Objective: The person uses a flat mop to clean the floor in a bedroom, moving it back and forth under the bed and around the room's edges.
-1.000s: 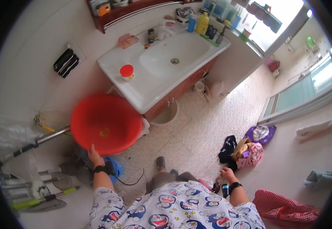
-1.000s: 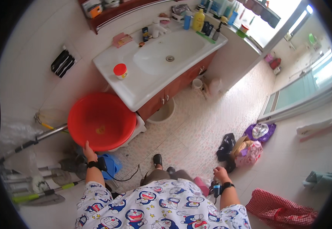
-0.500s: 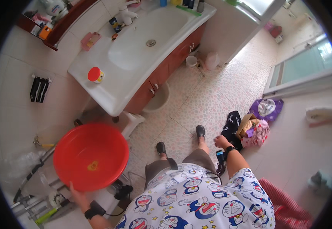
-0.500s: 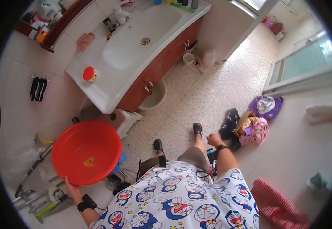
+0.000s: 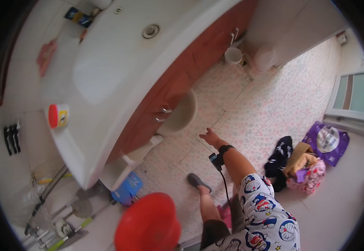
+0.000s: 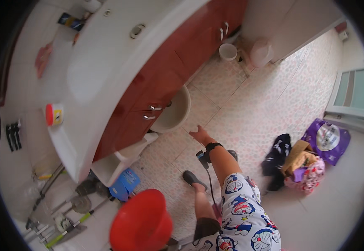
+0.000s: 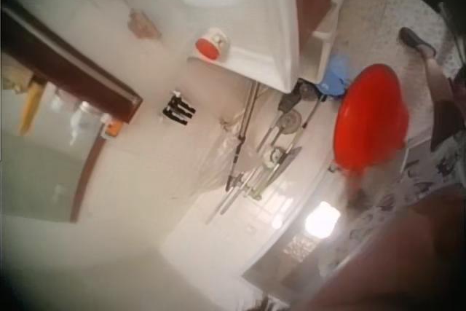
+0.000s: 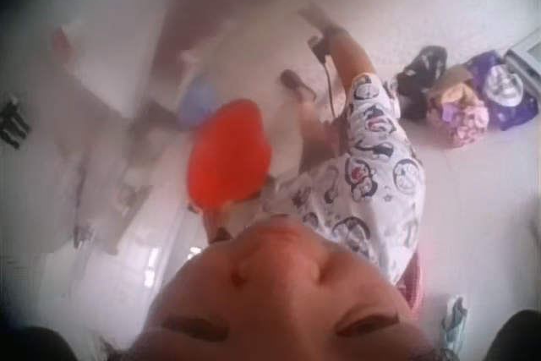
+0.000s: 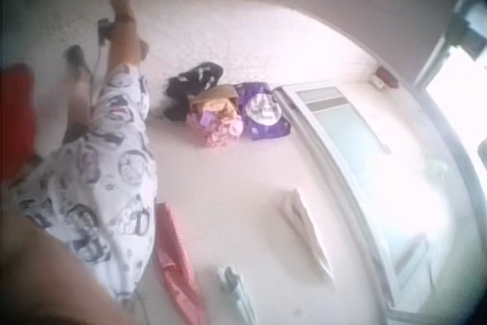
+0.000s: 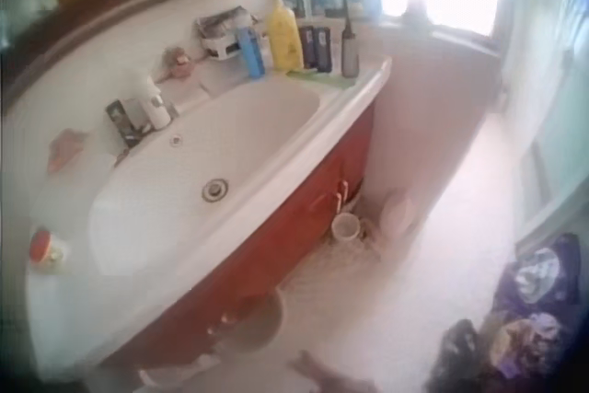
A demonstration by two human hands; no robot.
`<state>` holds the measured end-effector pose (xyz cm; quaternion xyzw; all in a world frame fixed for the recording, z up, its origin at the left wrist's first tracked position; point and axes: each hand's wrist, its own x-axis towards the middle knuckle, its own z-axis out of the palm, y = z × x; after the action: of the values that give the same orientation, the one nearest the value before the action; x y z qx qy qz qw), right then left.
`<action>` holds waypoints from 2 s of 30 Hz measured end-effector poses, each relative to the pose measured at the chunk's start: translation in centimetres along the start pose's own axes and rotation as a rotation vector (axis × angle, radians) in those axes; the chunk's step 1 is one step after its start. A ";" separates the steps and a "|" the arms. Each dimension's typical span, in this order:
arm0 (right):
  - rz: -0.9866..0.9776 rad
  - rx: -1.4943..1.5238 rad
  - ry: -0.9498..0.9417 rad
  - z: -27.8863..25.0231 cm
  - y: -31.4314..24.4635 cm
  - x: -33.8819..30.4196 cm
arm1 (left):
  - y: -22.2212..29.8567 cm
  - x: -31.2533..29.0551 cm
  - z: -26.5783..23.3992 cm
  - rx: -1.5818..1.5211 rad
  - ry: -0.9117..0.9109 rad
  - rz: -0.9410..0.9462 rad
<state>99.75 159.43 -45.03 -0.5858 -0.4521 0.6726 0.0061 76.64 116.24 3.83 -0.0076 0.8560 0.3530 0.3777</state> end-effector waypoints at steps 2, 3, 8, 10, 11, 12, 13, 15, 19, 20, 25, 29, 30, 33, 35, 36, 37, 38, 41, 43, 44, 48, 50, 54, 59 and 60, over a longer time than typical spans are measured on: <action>0.034 0.026 0.081 2.1 0.7 3.1 | -0.9 1.4 4.0 -0.046 -0.003 -0.144; 0.044 0.046 0.076 2.7 1.5 4.7 | -1.3 2.1 5.7 -0.060 -0.009 -0.203; -0.026 0.601 0.186 5.6 2.9 12.6 | -3.3 4.9 9.9 -0.096 -0.044 -0.355; -0.005 0.690 0.135 6.0 2.0 13.4 | -4.1 5.4 10.4 -0.115 -0.049 -0.381; 0.015 0.757 0.099 5.9 1.2 13.1 | -4.0 5.4 10.5 -0.123 -0.045 -0.396; 0.024 0.762 0.097 6.0 0.6 12.9 | -4.2 5.5 10.6 -0.128 -0.046 -0.407; 0.051 0.687 0.125 5.9 -0.3 12.4 | -4.2 5.6 10.7 -0.133 -0.049 -0.415; 0.074 0.600 0.171 4.8 -1.5 12.0 | -4.2 5.5 11.1 -0.156 -0.070 -0.428; 0.020 0.535 0.068 4.4 -2.1 10.5 | -4.1 5.2 11.7 -0.181 -0.080 -0.453; 0.018 0.485 0.098 4.4 -2.6 9.9 | -4.0 4.9 11.8 -0.183 -0.083 -0.459; -0.056 0.521 0.148 5.4 -1.9 10.2 | -4.7 4.9 13.8 -0.230 -0.117 -0.498; -0.148 0.439 0.220 5.8 -3.3 9.8 | -4.9 4.7 15.6 -0.276 -0.135 -0.503; -0.147 0.433 0.222 5.2 -3.2 9.8 | -5.2 4.7 16.2 -0.291 -0.148 -0.492; -0.083 0.414 0.271 3.3 -3.9 8.1 | -5.1 5.3 17.0 -0.351 -0.165 -0.466; -0.045 0.405 0.347 0.9 -1.3 5.9 | -3.5 6.2 17.9 -0.350 -0.171 -0.619; -0.008 0.420 0.330 -0.8 -0.7 3.8 | -2.5 6.5 18.5 -0.342 -0.170 -0.756; 0.027 0.432 0.317 -2.9 0.0 1.3 | -2.1 6.6 19.4 -0.360 -0.169 -0.763; -0.010 0.447 0.297 -4.7 2.3 -0.3 | -2.1 6.8 20.3 -0.282 -0.099 -0.729; 0.044 0.483 0.300 -12.3 4.1 -8.2 | -4.6 8.3 20.6 -0.142 -0.097 -0.666; 0.078 0.449 0.299 -16.0 4.4 -13.2 | -5.5 8.1 21.0 -0.074 -0.140 -0.639; 0.098 0.450 0.290 -17.6 2.7 -16.1 | -5.0 8.6 22.3 0.010 -0.174 -0.619; 0.151 0.609 0.302 -23.2 2.7 -21.7 | -5.0 8.8 27.6 0.036 -0.387 -0.524; 0.174 0.641 0.337 -22.8 1.4 -23.1 | -4.3 8.6 29.2 0.012 -0.394 -0.506; 0.221 0.617 0.239 -22.0 1.2 -25.3 | -4.4 9.9 34.9 -0.022 -0.472 -0.432; 0.282 0.608 0.169 -19.3 1.3 -25.4 | -4.4 13.1 39.8 -0.153 -0.523 -0.341; 0.279 0.657 0.118 -19.2 2.6 -24.8 | -4.5 13.6 40.5 -0.141 -0.517 -0.401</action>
<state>124.16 156.10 -25.39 -0.6463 -0.1262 0.7415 0.1283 94.09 141.05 -26.58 -0.1121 0.6869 0.3203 0.6427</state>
